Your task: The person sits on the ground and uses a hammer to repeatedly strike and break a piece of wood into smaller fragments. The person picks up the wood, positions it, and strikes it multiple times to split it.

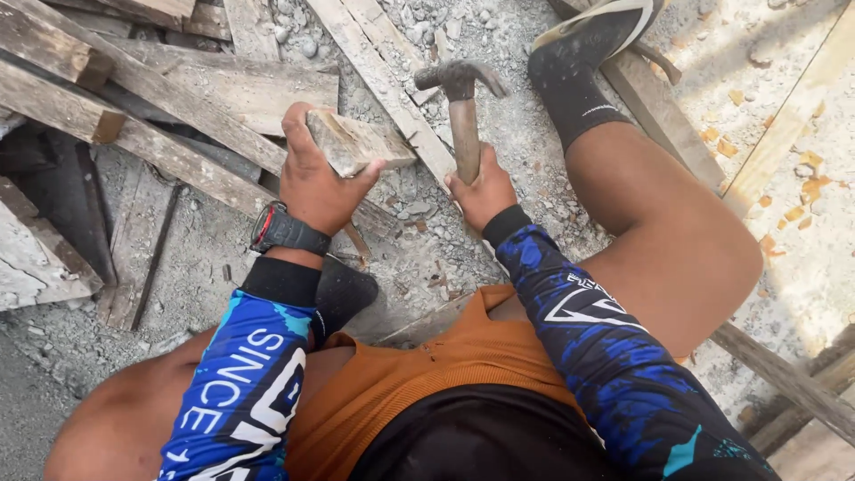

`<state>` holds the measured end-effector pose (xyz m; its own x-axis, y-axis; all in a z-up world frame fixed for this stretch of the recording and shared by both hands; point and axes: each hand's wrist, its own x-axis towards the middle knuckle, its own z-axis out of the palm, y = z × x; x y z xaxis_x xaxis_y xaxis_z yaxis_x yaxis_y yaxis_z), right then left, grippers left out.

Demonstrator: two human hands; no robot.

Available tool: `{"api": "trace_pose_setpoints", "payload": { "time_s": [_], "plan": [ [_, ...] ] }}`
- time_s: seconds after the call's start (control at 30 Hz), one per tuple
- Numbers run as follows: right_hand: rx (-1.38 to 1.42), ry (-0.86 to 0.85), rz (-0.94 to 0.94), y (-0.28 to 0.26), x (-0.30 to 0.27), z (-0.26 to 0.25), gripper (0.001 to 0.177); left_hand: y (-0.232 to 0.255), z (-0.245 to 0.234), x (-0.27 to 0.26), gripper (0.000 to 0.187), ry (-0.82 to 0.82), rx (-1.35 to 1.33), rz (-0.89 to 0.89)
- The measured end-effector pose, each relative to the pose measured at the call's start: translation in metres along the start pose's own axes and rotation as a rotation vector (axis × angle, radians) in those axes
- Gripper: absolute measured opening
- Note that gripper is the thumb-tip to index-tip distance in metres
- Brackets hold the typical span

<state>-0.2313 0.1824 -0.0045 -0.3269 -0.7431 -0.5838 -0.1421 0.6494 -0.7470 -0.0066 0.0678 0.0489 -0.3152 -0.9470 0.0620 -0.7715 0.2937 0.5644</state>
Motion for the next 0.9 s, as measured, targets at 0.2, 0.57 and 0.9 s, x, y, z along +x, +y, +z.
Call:
{"api": "trace_pose_setpoints", "payload": {
  "time_s": [0.2,0.57,0.9],
  "plan": [
    [-0.653,-0.119,0.060,0.073,0.035,0.031,0.050,0.004,-0.006,-0.002,0.108,-0.049,0.011,0.053],
    [-0.685,-0.117,0.050,0.101,0.059,0.051,0.062,-0.001,-0.017,0.010,0.111,-0.041,0.008,0.051],
    [-0.541,-0.083,0.241,0.154,0.104,0.042,0.067,-0.006,-0.073,0.034,0.094,-0.048,-0.343,-0.239]
  ]
}}
